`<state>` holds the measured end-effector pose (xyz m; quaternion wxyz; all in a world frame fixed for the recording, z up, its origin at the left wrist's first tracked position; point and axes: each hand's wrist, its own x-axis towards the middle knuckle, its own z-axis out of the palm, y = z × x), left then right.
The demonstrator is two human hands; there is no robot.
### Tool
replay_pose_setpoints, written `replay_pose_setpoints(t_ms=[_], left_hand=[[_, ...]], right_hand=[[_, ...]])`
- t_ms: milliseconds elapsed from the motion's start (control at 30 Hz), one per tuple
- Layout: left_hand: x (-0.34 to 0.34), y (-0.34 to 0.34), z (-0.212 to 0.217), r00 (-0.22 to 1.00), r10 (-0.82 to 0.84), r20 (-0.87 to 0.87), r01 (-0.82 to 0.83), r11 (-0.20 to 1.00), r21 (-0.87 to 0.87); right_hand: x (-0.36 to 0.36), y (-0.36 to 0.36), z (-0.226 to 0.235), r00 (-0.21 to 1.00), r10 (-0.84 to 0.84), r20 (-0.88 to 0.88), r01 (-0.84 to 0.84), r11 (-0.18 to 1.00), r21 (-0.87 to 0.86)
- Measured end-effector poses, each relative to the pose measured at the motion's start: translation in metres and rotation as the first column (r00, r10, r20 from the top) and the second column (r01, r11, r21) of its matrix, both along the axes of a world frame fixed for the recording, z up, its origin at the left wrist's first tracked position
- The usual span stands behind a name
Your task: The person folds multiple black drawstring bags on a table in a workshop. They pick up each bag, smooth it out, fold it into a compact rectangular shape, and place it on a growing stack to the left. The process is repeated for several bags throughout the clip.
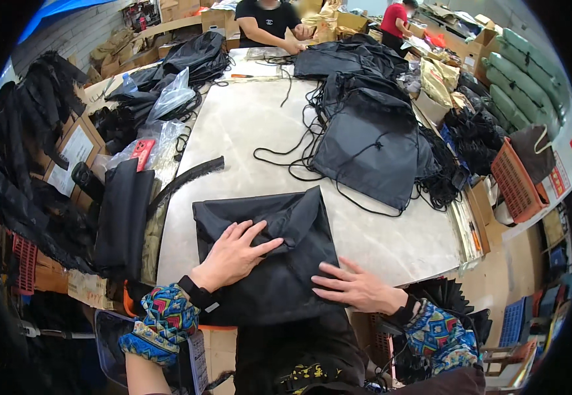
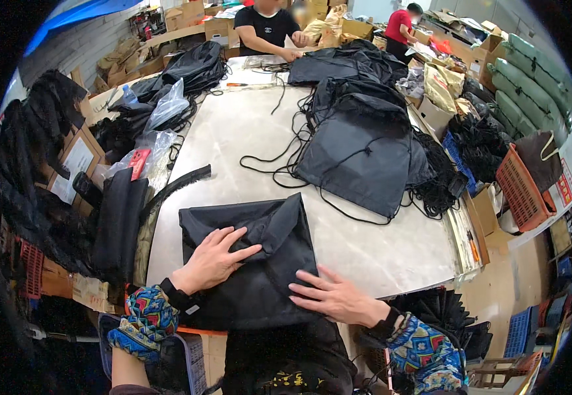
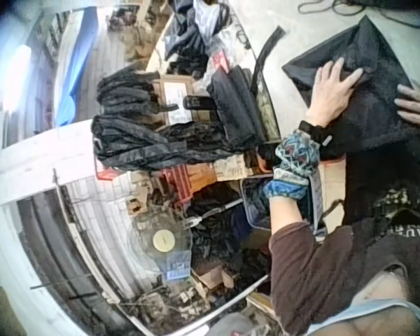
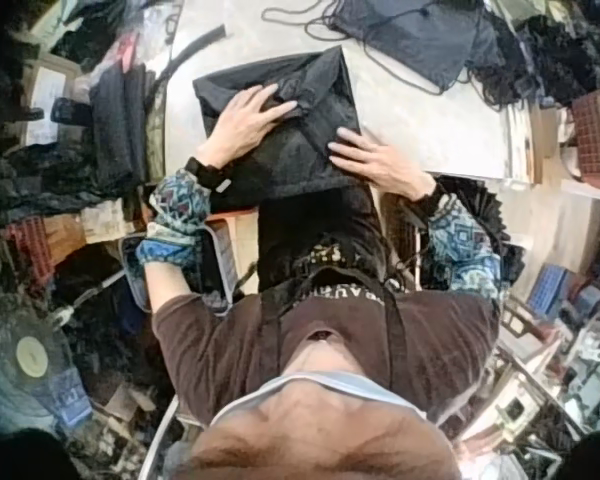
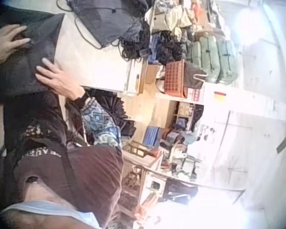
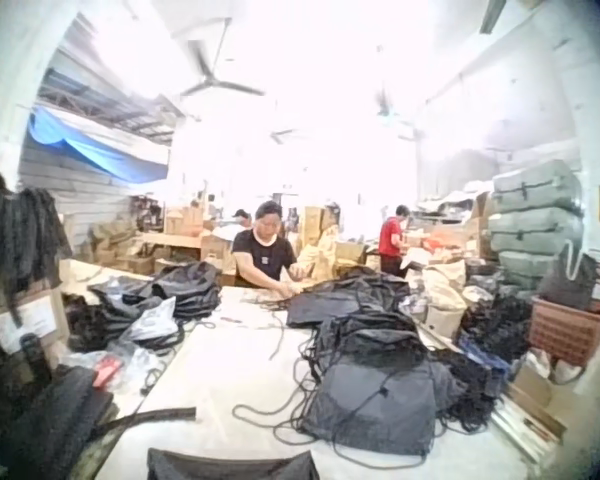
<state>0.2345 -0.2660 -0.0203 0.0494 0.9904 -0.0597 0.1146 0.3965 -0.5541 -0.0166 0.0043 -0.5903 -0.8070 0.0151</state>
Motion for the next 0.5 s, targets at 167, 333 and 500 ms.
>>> replay_pose_setpoints(t_ms=[167, 333, 500], left_hand=[[-0.008, -0.016, 0.002, 0.999, -0.046, -0.025, 0.045, 0.999, -0.009], [-0.019, -0.038, 0.005, 0.995, -0.072, -0.066, 0.074, 0.997, 0.038], [-0.031, -0.002, -0.007, 0.982, -0.104, -0.156, -0.078, 0.529, -0.845]], right_hand=[[-0.004, -0.002, 0.012, 0.912, 0.041, -0.408, -0.064, 0.997, -0.044], [-0.010, 0.038, 0.021, 0.254, -0.079, -0.964, 0.393, 0.919, 0.028], [0.012, 0.077, -0.016, -0.308, -0.468, -0.828, 0.470, 0.681, -0.561]])
